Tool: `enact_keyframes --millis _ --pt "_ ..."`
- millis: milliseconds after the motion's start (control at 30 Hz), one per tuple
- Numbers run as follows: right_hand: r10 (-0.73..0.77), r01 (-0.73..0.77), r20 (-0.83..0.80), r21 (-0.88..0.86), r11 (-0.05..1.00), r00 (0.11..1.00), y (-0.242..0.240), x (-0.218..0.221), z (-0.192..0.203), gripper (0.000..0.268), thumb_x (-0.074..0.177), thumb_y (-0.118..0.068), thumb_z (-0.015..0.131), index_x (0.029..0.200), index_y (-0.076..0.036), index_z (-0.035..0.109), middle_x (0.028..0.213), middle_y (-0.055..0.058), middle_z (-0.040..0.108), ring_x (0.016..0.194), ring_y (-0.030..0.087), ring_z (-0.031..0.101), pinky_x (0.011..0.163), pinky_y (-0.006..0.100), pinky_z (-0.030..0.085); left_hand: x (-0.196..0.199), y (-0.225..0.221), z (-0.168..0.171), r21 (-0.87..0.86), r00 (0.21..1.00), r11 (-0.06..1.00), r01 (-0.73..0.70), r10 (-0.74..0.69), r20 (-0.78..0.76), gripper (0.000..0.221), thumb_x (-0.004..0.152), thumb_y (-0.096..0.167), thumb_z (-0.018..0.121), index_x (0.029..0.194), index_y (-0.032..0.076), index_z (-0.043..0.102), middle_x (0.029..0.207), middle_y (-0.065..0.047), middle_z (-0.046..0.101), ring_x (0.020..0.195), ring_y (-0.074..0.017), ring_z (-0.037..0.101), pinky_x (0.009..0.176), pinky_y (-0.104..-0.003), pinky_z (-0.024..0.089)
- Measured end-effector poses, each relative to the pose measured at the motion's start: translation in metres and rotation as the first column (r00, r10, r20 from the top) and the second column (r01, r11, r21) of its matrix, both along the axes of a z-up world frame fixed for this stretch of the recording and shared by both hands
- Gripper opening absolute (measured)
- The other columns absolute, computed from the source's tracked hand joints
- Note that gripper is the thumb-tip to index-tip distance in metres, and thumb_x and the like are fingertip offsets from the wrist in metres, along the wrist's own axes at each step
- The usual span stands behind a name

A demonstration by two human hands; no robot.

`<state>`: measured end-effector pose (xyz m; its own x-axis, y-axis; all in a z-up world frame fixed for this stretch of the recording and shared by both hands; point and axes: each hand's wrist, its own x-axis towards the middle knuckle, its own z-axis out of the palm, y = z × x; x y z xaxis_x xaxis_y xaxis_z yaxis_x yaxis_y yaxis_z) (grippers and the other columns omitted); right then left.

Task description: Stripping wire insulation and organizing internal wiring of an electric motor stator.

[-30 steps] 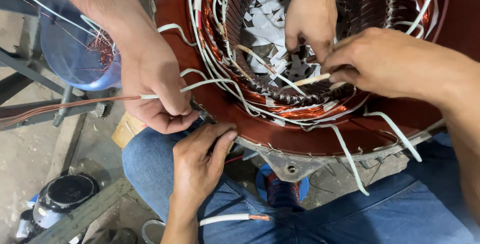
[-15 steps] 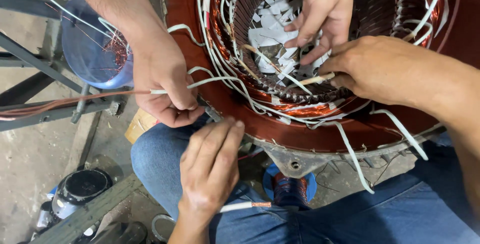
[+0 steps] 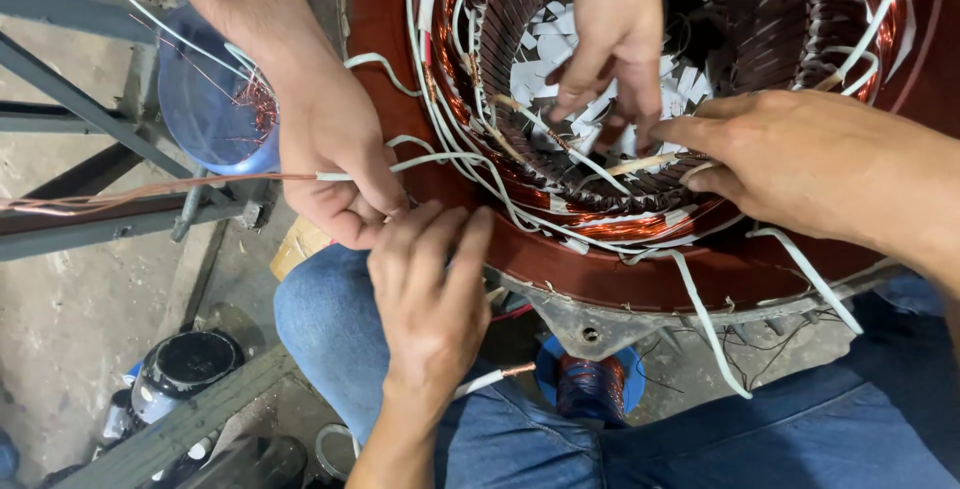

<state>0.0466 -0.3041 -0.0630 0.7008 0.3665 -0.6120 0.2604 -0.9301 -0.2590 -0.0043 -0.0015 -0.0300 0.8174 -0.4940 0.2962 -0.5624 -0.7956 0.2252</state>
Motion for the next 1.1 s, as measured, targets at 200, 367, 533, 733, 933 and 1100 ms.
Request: enact_keyframes --millis 200,367,533,733,933,1100 --pt "0.035 -0.032 -0.081 0.035 0.999 0.996 -0.007 0.002 -0.011 0.03 0.091 -0.032 0.066 0.119 -0.022 0.074 0.111 0.001 0.076 0.1 0.024 0.075 0.093 0.038 0.061 -0.003 0.01 -0.008 -0.399 0.952 0.886 -0.235 0.293 0.092 0.031 0.094 -0.014 0.071 0.12 0.003 0.066 0.111 -0.013 0.065 0.105 -0.0272 0.065 0.093 -0.037 0.055" --pt "0.052 -0.052 0.005 -0.005 0.999 0.999 -0.001 0.004 0.003 0.031 0.092 -0.035 0.065 0.119 -0.022 0.074 0.112 0.001 0.075 0.1 0.027 0.074 0.091 0.04 0.06 0.007 0.023 -0.008 -0.37 0.924 0.897 -0.243 0.33 0.192 0.034 0.097 -0.011 0.073 0.127 0.002 0.064 0.12 -0.013 0.06 0.107 -0.0273 0.061 0.097 -0.037 0.052" --pt "0.028 -0.03 0.063 0.027 0.999 0.998 -0.007 0.0 0.001 0.038 0.091 -0.039 0.065 0.123 -0.021 0.074 0.116 0.0 0.074 0.099 0.028 0.074 0.089 0.041 0.061 0.026 0.023 0.01 -0.359 0.921 0.885 -0.296 0.365 0.139 0.035 0.112 -0.004 0.07 0.142 0.002 0.054 0.134 -0.015 0.052 0.122 -0.0273 0.057 0.102 -0.037 0.048" --pt "0.03 -0.032 0.058 0.026 0.999 0.998 -0.011 0.002 -0.009 0.044 0.091 -0.045 0.062 0.126 -0.02 0.071 0.118 0.0 0.073 0.101 0.029 0.073 0.091 0.041 0.06 0.038 0.019 0.016 -0.382 0.94 0.914 -0.139 0.243 0.24 0.037 0.119 0.001 0.063 0.152 0.004 0.045 0.158 -0.016 0.042 0.144 -0.031 0.046 0.123 -0.04 0.04" --pt "0.056 -0.054 0.071 -0.028 0.998 0.996 -0.008 0.0 -0.019 0.046 0.091 -0.047 0.062 0.126 -0.018 0.071 0.118 0.002 0.073 0.102 0.03 0.072 0.091 0.041 0.06 0.035 0.02 0.015 -0.723 0.995 0.684 -0.096 0.049 -0.085 0.058 0.121 0.01 0.066 0.164 0.008 0.027 0.161 -0.017 0.034 0.151 -0.0233 0.036 0.132 -0.039 0.024" --pt "0.091 -0.086 0.086 -0.062 0.994 0.992 -0.009 0.002 -0.024 0.041 0.092 -0.046 0.062 0.122 -0.02 0.073 0.114 0.002 0.074 0.103 0.03 0.073 0.09 0.042 0.06 0.028 0.029 0.017 -0.91 0.955 0.345 -0.229 -0.103 -0.279 0.084 0.099 0.033 0.082 0.161 0.002 0.033 0.117 -0.014 0.062 0.111 -0.0229 0.059 0.113 -0.035 0.043"
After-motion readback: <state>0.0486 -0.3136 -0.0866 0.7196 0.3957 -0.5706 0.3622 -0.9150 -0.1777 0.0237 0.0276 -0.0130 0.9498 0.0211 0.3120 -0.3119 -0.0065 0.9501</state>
